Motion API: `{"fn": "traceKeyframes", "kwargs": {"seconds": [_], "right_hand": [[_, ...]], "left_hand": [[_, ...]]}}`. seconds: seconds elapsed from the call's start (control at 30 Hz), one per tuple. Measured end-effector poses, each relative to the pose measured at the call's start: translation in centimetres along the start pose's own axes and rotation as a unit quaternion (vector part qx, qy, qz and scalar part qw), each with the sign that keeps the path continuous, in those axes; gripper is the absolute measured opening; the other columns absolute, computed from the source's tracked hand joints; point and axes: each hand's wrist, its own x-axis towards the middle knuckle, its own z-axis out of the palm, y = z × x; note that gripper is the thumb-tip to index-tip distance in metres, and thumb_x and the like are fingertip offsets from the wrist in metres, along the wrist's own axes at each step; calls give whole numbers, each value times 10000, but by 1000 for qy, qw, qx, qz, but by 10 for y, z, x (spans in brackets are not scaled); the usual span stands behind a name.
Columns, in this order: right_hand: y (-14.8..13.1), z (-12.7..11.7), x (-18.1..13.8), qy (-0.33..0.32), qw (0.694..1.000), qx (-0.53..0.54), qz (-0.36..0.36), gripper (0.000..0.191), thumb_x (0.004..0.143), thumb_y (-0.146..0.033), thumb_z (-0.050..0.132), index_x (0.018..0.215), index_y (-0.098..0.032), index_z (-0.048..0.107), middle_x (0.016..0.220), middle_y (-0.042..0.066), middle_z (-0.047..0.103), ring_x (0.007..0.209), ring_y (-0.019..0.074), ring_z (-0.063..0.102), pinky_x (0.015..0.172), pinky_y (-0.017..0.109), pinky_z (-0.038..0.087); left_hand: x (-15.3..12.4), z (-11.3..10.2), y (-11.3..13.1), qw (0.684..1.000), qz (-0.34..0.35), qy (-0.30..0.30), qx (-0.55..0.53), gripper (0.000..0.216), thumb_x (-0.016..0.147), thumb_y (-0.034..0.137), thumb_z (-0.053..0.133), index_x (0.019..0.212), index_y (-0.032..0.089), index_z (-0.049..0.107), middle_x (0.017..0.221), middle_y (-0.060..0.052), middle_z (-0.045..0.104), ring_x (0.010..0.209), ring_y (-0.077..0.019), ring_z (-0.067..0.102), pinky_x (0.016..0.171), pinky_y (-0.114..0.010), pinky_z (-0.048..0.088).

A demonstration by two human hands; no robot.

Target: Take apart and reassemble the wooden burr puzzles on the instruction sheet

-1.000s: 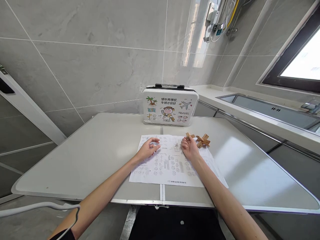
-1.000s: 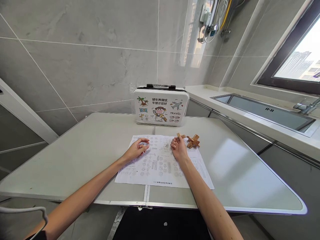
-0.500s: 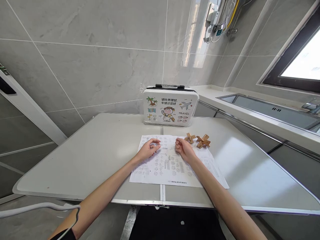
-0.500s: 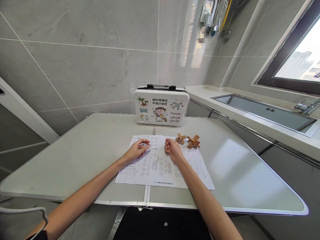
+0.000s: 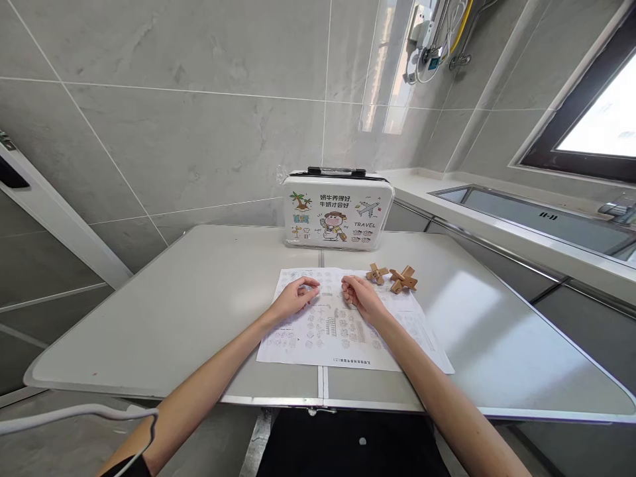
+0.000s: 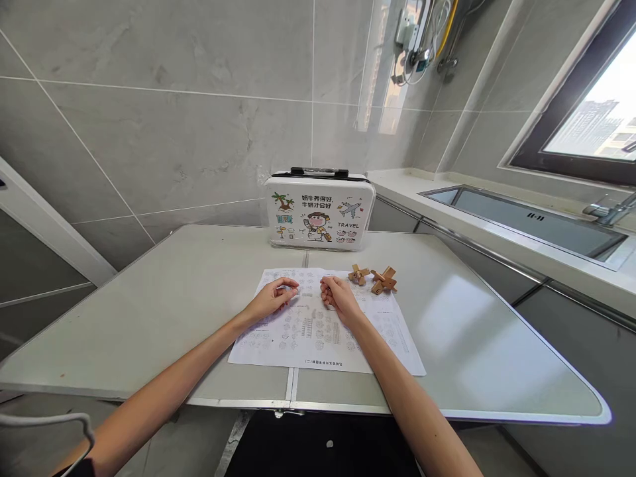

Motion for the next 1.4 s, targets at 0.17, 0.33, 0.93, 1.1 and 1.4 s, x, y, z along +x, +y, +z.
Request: {"fn": "traceKeyframes", "kwargs": {"seconds": [0.17,0.33,0.93,1.1,1.4], "right_hand": [[0,0,0,-3,1000,4,3,323,747,-432,845,783,-187,637,720,-8,578,563,90,494,455,222,395],[1,-1,2,-5,1000,5,4,329,742,-440,841,790,-188,635,720,-14,577,564,89,491,457,219,388],[1,0,0,-8,1000,-3,-1,322,761,-443,830,794,-188,637,738,-8,575,574,91,483,468,224,395],[2,-1,1,-9,1000,-2,1,321,764,-443,830,790,-187,638,742,-4,569,582,96,484,470,221,397],[2,-1,1,-9,1000,-2,-3,334,747,-456,835,781,-191,633,725,-10,581,568,96,487,468,232,397]], "left_hand": [[0,0,0,1000,-7,0,5,497,862,589,698,1159,193,654,781,-8,609,621,-97,543,472,-195,348],[-1,0,1,1000,-7,1,13,485,874,578,687,1164,190,651,732,7,583,590,-94,523,466,-198,343],[-1,0,0,1000,-8,0,21,479,877,588,680,1156,200,647,737,7,586,592,-94,522,467,-198,341],[-1,1,2,1000,-9,0,15,481,873,586,687,1161,202,650,736,9,589,594,-94,528,491,-205,366],[-1,1,1,1000,-9,-1,10,488,871,587,686,1166,201,644,745,8,582,603,-94,530,468,-196,344]]}}
